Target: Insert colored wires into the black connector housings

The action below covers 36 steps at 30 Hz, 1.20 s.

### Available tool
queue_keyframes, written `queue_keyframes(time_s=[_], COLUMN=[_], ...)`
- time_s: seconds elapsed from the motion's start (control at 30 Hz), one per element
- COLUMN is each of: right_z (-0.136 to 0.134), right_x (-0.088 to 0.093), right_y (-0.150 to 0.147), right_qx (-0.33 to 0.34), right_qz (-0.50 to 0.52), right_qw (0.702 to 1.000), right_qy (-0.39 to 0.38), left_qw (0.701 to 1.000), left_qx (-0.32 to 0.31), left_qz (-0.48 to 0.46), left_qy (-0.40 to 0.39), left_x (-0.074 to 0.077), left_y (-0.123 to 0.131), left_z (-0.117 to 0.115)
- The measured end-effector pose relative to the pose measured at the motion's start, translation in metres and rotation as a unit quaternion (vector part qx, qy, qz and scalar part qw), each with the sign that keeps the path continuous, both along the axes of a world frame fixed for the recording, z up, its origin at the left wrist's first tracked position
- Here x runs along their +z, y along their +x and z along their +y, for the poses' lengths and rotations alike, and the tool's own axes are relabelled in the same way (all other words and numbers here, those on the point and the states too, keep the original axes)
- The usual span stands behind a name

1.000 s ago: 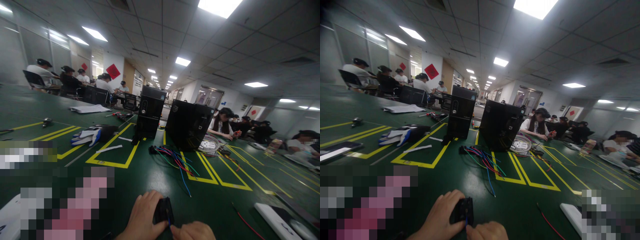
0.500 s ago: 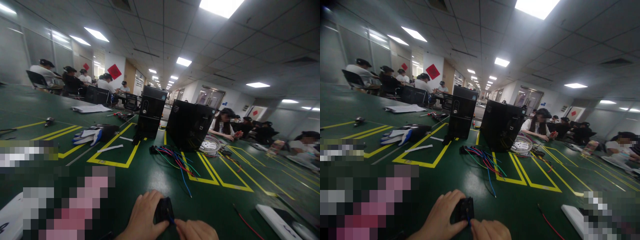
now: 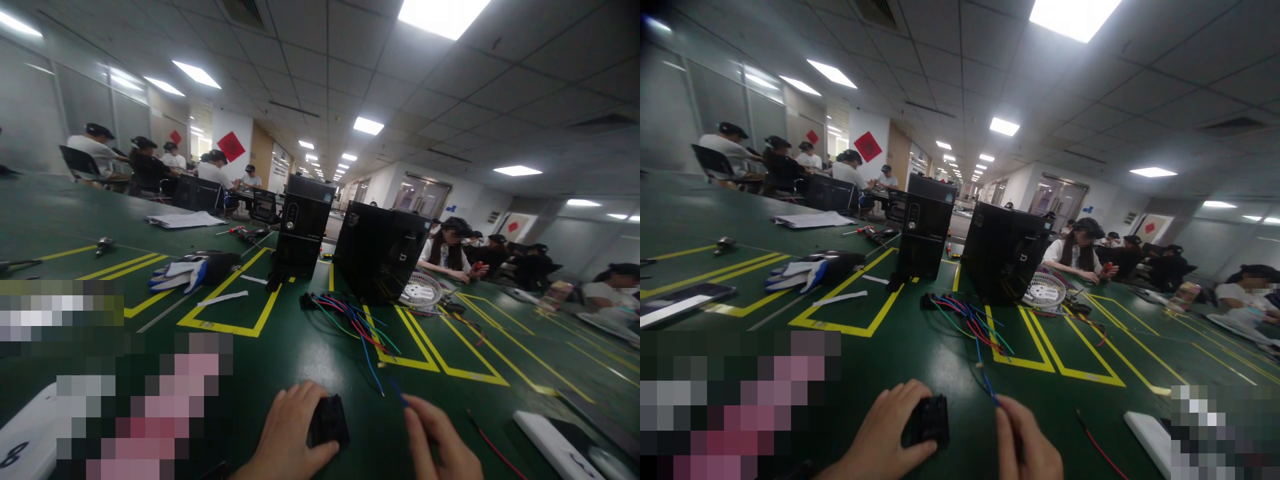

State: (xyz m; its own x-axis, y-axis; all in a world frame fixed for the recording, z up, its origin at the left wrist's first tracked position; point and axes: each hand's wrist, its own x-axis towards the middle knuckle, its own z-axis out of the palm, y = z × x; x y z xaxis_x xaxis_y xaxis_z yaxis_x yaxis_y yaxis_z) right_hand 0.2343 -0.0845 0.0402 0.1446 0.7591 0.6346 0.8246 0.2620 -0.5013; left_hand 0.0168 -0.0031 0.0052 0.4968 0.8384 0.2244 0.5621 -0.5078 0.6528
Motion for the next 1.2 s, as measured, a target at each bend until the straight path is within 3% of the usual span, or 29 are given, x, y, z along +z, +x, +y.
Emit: queue_keyframes(time_s=[0.07,0.13,0.2,0.27,0.4,0.63,0.77,0.97,1.2], right_z=[-0.001,0.001,0.003,0.007,0.018,0.043,0.049,0.044,0.039], right_x=[0.011,0.023,0.032,0.036,0.027,0.006,0.001,-0.009,-0.003], right_y=[0.000,0.001,0.004,0.006,0.000,-0.030,-0.029,-0.002,0.019], right_qx=[-0.059,-0.054,-0.031,-0.011,0.070,0.078,0.098,0.080,0.035], right_qz=[0.181,0.338,0.426,0.418,0.226,0.125,0.183,0.359,0.433], right_qw=[0.981,0.939,0.903,0.898,0.927,0.948,0.942,0.892,0.879], right_qy=[0.032,0.018,-0.044,-0.137,-0.290,-0.282,-0.263,-0.265,-0.199], left_qw=[1.000,1.000,1.000,1.000,0.999,0.999,0.998,0.997,0.993], left_qx=[-0.001,-0.001,0.001,0.011,0.035,0.047,0.052,0.056,0.063], left_qz=[-0.009,-0.011,-0.006,-0.001,0.004,0.010,0.018,0.045,0.066], left_qy=[0.003,0.004,0.001,-0.004,-0.010,-0.007,0.001,-0.029,-0.069], left_x=[-0.002,-0.004,-0.006,-0.009,-0.014,-0.012,-0.011,0.000,0.021], left_y=[0.000,-0.001,0.000,0.000,0.001,0.000,-0.001,-0.005,-0.013], left_z=[0.001,0.001,0.002,0.003,0.004,0.004,0.003,0.006,0.021])
